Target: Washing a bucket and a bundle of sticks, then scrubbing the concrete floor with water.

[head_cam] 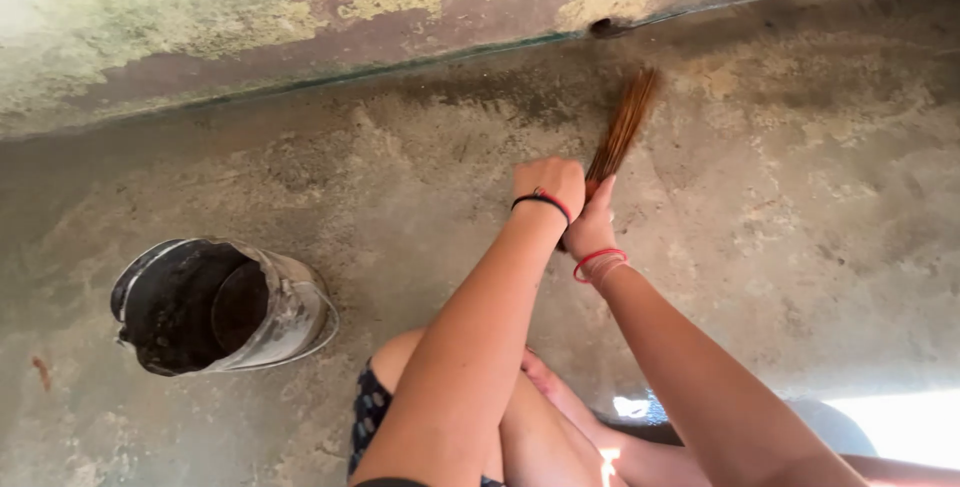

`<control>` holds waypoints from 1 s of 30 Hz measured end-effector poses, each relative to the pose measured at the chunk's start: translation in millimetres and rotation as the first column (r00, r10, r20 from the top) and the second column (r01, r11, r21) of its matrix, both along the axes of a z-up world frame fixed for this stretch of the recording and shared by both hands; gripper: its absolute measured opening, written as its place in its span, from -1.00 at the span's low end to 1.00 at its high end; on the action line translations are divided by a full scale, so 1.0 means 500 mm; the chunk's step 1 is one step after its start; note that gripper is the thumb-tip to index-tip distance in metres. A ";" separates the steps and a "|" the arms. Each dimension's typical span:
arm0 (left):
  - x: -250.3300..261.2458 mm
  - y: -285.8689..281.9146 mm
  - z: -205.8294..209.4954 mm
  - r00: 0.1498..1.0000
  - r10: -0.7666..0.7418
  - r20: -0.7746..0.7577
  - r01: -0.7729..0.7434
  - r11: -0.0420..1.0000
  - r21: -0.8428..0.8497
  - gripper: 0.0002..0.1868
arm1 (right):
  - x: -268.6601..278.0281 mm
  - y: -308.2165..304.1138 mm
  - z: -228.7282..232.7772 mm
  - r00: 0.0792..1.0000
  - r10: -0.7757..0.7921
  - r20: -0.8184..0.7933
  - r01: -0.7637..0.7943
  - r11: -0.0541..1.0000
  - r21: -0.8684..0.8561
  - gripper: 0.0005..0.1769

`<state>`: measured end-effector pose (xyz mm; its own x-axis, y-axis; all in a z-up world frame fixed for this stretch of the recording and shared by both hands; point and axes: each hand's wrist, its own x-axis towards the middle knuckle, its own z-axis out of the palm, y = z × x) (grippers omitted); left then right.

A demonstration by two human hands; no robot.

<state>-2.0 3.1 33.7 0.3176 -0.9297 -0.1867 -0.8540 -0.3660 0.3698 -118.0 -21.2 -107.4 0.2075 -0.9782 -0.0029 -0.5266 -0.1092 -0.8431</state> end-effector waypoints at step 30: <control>0.100 0.030 0.050 0.980 0.198 0.034 -0.200 0.960 0.193 -0.65 | 0.014 0.135 0.072 0.802 0.446 -0.398 -0.503 0.863 -0.047 -0.50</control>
